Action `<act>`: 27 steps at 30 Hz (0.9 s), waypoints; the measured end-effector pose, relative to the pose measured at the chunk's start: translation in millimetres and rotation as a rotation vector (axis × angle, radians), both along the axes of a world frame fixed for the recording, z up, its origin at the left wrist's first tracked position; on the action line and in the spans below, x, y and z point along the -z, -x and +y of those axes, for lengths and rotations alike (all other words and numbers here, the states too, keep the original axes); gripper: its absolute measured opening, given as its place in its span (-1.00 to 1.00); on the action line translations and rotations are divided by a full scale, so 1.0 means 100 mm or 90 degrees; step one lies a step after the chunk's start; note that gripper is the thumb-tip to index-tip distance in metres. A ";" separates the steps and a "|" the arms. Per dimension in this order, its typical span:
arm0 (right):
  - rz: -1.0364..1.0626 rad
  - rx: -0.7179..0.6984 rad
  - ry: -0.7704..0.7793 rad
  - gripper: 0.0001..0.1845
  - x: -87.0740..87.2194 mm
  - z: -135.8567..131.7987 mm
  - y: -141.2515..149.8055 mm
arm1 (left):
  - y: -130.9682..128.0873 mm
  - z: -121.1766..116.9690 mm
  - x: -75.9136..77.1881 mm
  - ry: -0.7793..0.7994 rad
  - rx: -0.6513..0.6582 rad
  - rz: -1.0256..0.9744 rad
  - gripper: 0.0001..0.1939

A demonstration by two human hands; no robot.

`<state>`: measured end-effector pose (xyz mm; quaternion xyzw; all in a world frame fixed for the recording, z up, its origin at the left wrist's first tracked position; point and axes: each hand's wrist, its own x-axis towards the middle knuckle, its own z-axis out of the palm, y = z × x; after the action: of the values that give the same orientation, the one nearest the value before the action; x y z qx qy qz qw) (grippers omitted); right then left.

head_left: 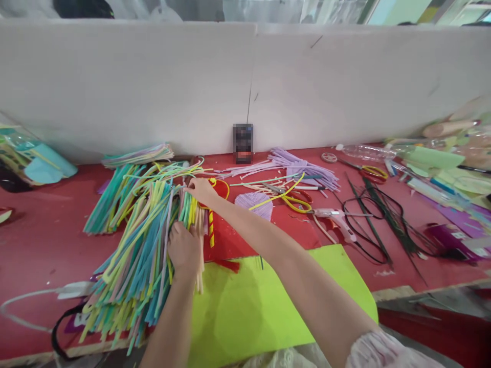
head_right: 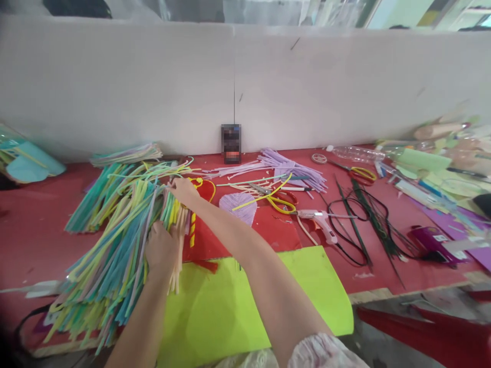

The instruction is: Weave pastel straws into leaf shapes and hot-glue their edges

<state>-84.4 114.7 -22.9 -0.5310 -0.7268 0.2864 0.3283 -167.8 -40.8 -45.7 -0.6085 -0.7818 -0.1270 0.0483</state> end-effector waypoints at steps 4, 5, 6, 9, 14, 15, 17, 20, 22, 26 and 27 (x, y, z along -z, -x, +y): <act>0.024 0.058 0.056 -0.77 0.12 0.09 0.04 | 0.00 0.00 0.00 0.000 -0.005 -0.004 -0.71; 0.034 0.063 0.063 -0.76 0.14 0.11 0.05 | 0.00 0.00 0.00 -0.002 -0.006 -0.004 -0.70; 0.044 0.065 0.069 -0.75 0.16 0.12 0.07 | 0.00 0.01 0.00 -0.003 -0.005 -0.005 -0.70; 0.078 0.062 0.081 -0.74 0.20 0.16 0.13 | -0.01 0.01 0.01 -0.002 -0.009 -0.013 -0.70; 0.131 0.056 0.111 -0.75 0.24 0.17 0.18 | 0.00 0.01 0.00 0.006 -0.009 -0.021 -0.69; 0.138 0.057 0.122 -0.75 0.25 0.17 0.18 | 0.00 0.01 0.00 0.003 -0.008 -0.019 -0.69; 0.148 0.060 0.137 -0.76 0.25 0.17 0.17 | 0.00 0.01 0.01 0.004 -0.005 -0.015 -0.70; 0.173 0.081 0.129 -0.81 0.23 0.17 0.13 | 0.01 0.01 0.01 0.016 -0.005 -0.021 -0.71; 0.203 0.124 0.113 -0.83 0.20 0.18 0.08 | 0.00 0.01 0.01 0.021 -0.011 -0.031 -0.72; 0.290 0.231 0.090 -0.83 0.11 0.24 -0.11 | 0.00 0.01 0.01 0.027 -0.004 -0.025 -0.71; 0.315 0.251 0.089 -0.82 0.07 0.25 -0.17 | 0.00 0.00 0.01 0.027 -0.002 -0.019 -0.71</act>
<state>-67.2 139.5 -30.2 -0.5972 -0.4866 0.3865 0.5071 -167.7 -40.4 -46.8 -0.6063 -0.7858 -0.1197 0.0238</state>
